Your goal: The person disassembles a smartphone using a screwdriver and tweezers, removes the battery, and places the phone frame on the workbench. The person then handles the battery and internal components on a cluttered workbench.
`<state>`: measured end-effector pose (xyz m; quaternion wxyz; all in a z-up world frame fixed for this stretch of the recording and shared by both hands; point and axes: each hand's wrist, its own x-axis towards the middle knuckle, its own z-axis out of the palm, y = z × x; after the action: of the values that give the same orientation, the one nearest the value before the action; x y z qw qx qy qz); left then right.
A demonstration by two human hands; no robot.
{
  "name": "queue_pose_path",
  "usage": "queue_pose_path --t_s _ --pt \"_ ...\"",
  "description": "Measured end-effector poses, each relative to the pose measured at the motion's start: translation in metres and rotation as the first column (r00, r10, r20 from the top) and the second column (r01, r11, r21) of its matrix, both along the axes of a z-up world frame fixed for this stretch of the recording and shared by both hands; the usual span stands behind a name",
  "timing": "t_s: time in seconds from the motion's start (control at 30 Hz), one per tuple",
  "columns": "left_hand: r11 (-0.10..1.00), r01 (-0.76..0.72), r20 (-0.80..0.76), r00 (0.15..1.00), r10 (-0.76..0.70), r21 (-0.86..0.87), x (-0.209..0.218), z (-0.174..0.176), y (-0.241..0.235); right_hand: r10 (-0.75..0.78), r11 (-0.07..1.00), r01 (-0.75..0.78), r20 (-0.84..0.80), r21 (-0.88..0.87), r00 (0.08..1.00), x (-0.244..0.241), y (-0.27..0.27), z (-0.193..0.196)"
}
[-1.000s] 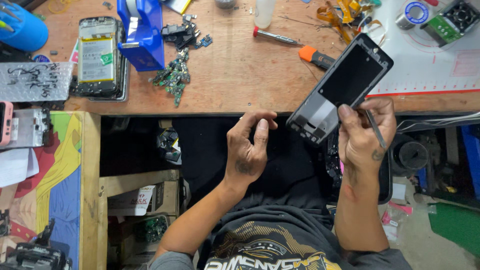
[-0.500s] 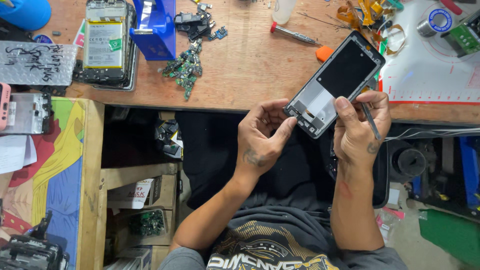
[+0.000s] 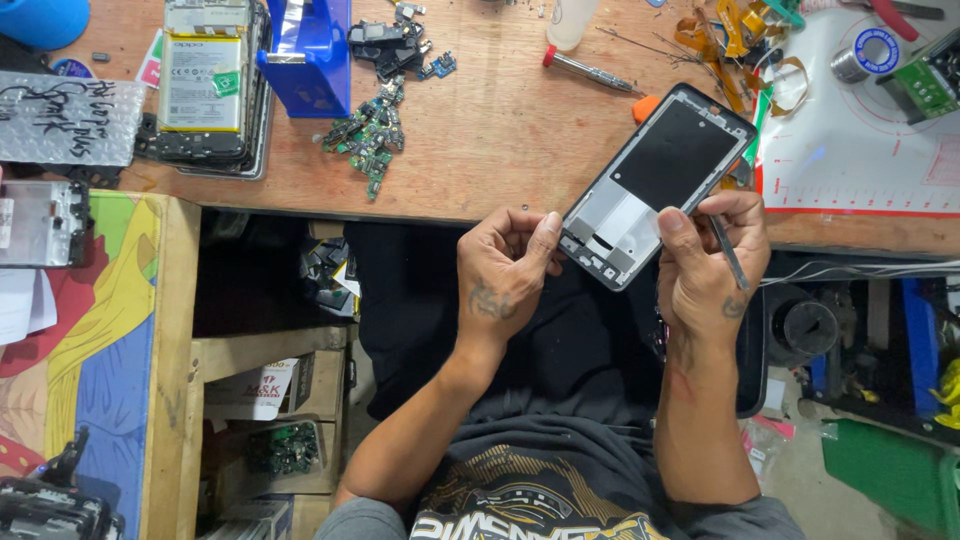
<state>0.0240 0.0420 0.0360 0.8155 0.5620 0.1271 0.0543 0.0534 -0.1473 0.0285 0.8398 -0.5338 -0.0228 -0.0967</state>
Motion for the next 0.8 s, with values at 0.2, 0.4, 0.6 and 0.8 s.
queue_pose_path --t_s 0.2,0.4,0.6,0.8 --pt "0.999 0.029 -0.036 0.999 -0.028 0.037 -0.002 0.005 0.004 0.009 1.000 -0.009 -0.002 -0.005 1.000 0.000 -0.001 0.000" --pt "0.972 -0.036 -0.014 0.999 0.041 0.231 -0.002 0.014 0.003 -0.017 1.000 0.016 -0.050 -0.007 0.999 0.002 0.005 0.002" --pt "0.845 -0.054 0.260 0.960 -0.103 0.532 -0.011 0.037 0.003 -0.019 0.999 0.018 -0.015 -0.045 1.000 0.004 0.005 -0.007" --pt "0.670 -0.118 0.385 0.884 -0.266 0.733 -0.010 0.043 -0.004 0.036 0.971 -0.021 0.060 -0.239 0.998 0.000 0.008 0.000"
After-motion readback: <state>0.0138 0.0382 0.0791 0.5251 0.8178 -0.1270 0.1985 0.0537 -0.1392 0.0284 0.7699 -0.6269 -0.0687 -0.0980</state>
